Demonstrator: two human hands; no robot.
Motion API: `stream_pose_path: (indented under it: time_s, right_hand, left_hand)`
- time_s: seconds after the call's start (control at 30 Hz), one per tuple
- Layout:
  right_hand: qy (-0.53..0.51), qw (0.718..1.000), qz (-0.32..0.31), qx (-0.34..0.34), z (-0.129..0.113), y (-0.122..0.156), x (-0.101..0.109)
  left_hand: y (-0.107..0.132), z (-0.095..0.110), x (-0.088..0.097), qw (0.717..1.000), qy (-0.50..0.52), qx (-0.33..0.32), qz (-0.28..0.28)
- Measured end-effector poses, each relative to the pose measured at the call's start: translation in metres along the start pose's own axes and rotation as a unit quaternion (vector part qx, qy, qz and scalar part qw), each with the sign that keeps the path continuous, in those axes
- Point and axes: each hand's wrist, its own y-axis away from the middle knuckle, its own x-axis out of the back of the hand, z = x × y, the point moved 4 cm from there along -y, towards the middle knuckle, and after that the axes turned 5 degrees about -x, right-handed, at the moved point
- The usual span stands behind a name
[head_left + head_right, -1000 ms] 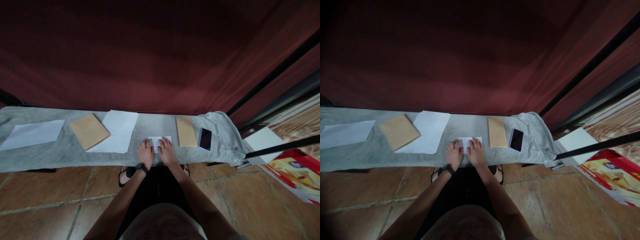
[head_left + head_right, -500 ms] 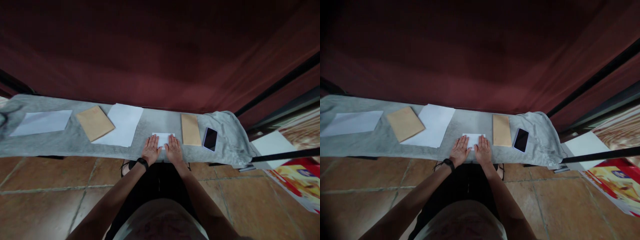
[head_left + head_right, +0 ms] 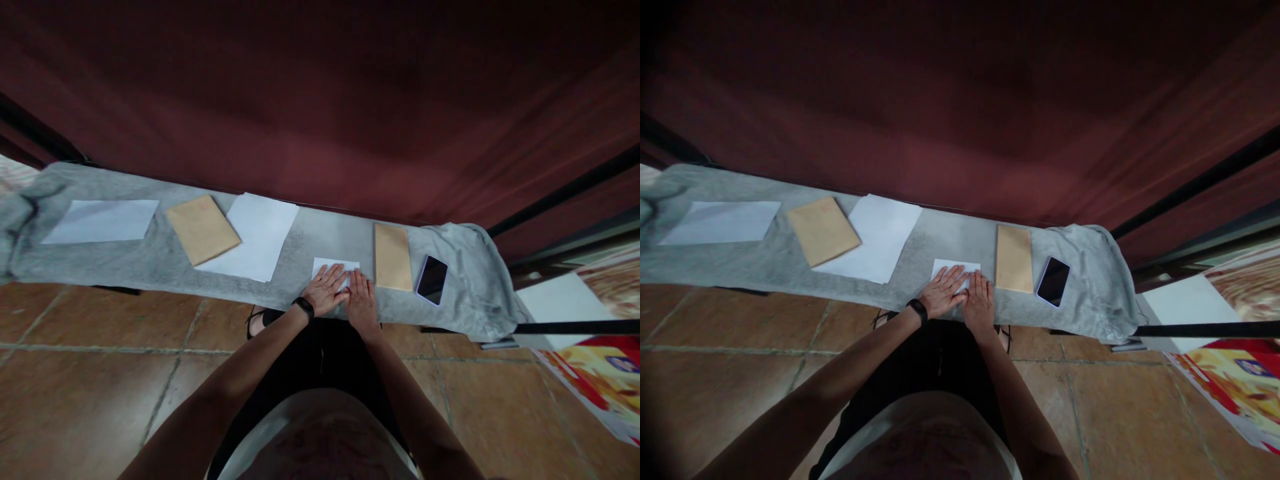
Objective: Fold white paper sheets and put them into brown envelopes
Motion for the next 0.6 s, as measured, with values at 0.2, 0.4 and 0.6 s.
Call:
stream_pose_path:
  time_s: [0.2,0.4,0.6]
  right_hand:
    - [-0.005,1.0,0.004,0.003,0.001,0.005,0.002]
    - [0.005,1.0,0.0,-0.007,0.001,0.008,0.0]
    - [-0.01,1.0,0.009,0.0,0.004,0.018,0.0]
  left_hand:
    - [-0.003,-0.002,0.001,0.999,0.002,-0.034,-0.027]
    - [-0.013,0.0,0.0,0.997,0.004,-0.06,-0.053]
    - [-0.027,-0.001,-0.004,0.996,0.004,-0.073,-0.055]
